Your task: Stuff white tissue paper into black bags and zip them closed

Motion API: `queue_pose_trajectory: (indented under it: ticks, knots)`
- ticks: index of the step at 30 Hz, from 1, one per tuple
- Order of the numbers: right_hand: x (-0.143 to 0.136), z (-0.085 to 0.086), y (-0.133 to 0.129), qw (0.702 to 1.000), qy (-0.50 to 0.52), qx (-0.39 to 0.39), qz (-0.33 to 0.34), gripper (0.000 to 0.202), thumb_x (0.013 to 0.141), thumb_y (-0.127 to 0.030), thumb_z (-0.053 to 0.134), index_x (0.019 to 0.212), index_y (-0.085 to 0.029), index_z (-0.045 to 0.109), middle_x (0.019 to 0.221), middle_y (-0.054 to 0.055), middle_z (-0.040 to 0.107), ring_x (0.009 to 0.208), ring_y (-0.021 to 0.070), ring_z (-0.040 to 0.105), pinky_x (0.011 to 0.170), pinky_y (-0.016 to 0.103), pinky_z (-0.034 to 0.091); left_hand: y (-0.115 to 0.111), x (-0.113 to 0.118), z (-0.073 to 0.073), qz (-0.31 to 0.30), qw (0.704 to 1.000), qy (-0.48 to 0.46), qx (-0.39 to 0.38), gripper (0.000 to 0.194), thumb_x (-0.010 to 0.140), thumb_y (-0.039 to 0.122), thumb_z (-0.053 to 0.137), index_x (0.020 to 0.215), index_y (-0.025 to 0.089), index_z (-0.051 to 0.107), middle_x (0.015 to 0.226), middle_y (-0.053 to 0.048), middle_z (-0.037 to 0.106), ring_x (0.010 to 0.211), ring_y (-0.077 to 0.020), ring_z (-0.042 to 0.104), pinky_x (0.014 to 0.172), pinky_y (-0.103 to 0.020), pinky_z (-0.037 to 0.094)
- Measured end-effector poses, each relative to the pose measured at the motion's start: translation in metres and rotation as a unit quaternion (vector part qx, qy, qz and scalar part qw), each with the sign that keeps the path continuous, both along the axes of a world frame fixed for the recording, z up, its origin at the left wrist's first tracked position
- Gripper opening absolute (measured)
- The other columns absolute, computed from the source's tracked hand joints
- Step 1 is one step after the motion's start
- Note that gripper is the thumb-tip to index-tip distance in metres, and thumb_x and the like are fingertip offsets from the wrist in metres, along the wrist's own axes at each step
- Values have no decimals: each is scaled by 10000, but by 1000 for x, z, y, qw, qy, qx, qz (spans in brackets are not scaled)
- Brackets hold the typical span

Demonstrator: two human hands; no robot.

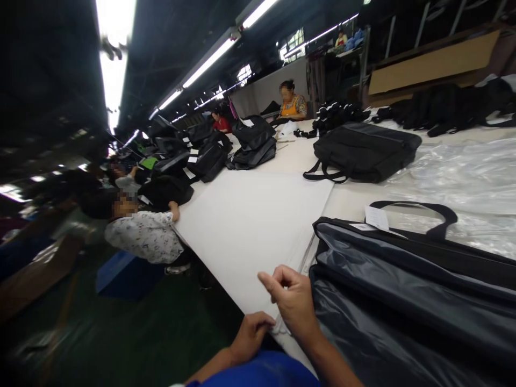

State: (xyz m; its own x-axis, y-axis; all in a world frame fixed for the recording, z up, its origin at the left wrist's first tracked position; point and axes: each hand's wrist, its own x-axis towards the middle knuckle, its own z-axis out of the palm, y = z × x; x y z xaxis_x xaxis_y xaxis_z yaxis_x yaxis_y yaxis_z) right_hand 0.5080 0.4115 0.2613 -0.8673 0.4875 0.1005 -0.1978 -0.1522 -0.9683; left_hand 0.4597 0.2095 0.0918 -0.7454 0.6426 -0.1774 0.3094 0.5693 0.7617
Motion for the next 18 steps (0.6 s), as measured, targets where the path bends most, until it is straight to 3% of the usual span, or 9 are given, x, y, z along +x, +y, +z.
queue_pose_trajectory:
  ticks: [1, 3, 5, 7, 9, 13, 18]
  knots:
    - [-14, -24, -3, 999, -47, -4, -26, 510, 788, -545, 709, 501, -189, 484, 437, -40, 464, 427, 92, 395, 444, 223, 330, 1, -5, -5, -18, 1000, -7, 19, 313, 793, 72, 487, 898, 204, 751, 828, -17, 735, 793, -152, 678, 780, -270, 535]
    - [-38, -73, -8, 992, -126, 8, -13, 502, 787, -611, 643, 546, -179, 558, 468, -5, 535, 429, 117, 436, 452, 244, 351, 4, -19, -15, -61, 997, -15, 49, 356, 758, 36, 477, 912, 206, 749, 838, -21, 735, 799, -153, 678, 780, -268, 528]
    - [-56, -118, -13, 982, -183, 50, 5, 449, 815, -580, 563, 741, -154, 683, 591, 40, 648, 505, 174, 560, 533, 288, 447, 3, -37, -22, -100, 993, -14, 61, 398, 735, 16, 466, 934, 217, 747, 872, -22, 737, 818, -156, 679, 798, -270, 525]
    - [-73, -156, -20, 963, -235, 134, -12, 450, 843, -477, 479, 1033, -136, 703, 791, 79, 720, 686, 235, 662, 692, 353, 517, -3, -61, -27, -123, 990, -12, 67, 412, 734, 16, 458, 947, 225, 742, 891, -26, 738, 831, -161, 681, 812, -276, 525]
    - [-97, -187, -27, 927, -277, 249, -49, 529, 852, -388, 413, 1252, -110, 619, 1053, 130, 713, 953, 281, 668, 876, 405, 506, -16, -90, -32, -132, 989, -8, 73, 397, 749, 31, 455, 944, 229, 738, 892, -32, 737, 833, -167, 681, 816, -282, 526]
    - [-168, -226, -40, 817, -379, 418, -115, 673, 882, -362, 420, 1448, 2, 400, 1455, 195, 458, 1343, 313, 418, 1112, 415, 342, -59, -160, -42, -130, 988, -14, 82, 353, 775, 78, 454, 924, 250, 724, 892, -30, 733, 832, -176, 678, 811, -288, 531]
    - [-256, -245, -40, 643, -585, 465, -169, 774, 938, -460, 425, 1485, 65, 263, 1584, 234, 152, 1464, 364, 133, 1155, 580, 160, -127, -244, -46, -64, 997, -22, 39, 242, 828, 256, 482, 824, 327, 713, 786, 8, 709, 770, -197, 674, 790, -312, 551]
